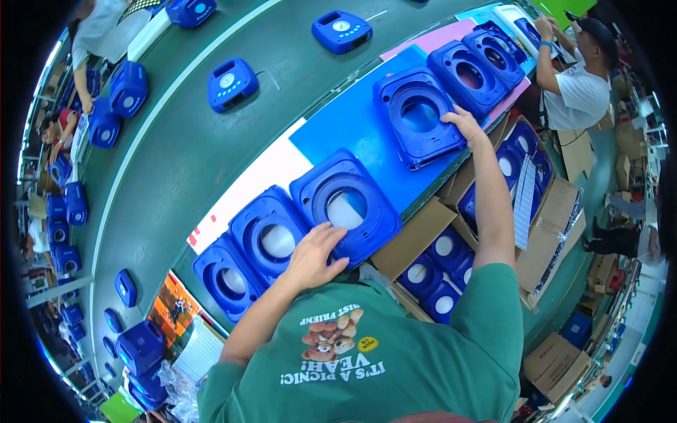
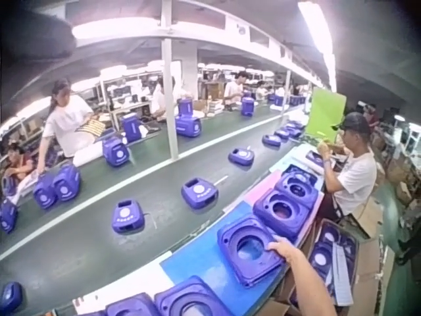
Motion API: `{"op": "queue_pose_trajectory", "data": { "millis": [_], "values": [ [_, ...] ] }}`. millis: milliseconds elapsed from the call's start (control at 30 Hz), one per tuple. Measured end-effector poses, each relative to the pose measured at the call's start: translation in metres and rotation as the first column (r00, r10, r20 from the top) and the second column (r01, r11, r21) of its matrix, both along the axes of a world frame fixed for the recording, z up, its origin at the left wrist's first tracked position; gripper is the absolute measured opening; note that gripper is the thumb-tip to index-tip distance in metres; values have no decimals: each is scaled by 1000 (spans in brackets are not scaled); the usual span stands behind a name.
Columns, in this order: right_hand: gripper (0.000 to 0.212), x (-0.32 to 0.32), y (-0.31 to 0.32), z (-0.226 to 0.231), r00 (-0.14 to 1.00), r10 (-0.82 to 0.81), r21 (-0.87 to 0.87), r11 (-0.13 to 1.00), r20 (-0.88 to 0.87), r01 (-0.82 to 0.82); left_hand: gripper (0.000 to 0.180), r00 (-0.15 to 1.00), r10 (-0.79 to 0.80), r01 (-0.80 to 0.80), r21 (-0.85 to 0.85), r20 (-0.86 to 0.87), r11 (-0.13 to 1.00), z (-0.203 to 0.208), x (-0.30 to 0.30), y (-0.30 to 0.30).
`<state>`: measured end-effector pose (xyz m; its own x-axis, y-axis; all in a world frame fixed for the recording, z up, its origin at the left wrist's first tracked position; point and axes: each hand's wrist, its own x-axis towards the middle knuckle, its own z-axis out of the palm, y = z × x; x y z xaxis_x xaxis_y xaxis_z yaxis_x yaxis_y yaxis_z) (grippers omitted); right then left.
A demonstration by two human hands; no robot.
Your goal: The person assembles blue plastic housing components by hand, taking them from a cardboard box and joining them together.
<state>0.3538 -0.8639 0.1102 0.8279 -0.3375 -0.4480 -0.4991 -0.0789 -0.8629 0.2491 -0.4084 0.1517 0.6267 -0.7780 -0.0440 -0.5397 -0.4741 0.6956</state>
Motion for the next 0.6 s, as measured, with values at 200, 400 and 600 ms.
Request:
{"op": "queue_pose_trajectory", "data": {
  "millis": [200,400,600],
  "values": [
    [83,2,34,-9,952,116,-854,481,283,195,57,990,-135,127,156,39,980,-8,-2,-3],
    [73,-37,106,-17,883,463,-986,93,-79,-137,57,988,-152,144,196,26,970,-13,1,-4],
    [64,-19,61,-23,950,301,-996,-56,-87,-73,60,990,-136,132,147,18,980,-20,1,-2]
  ]
}}
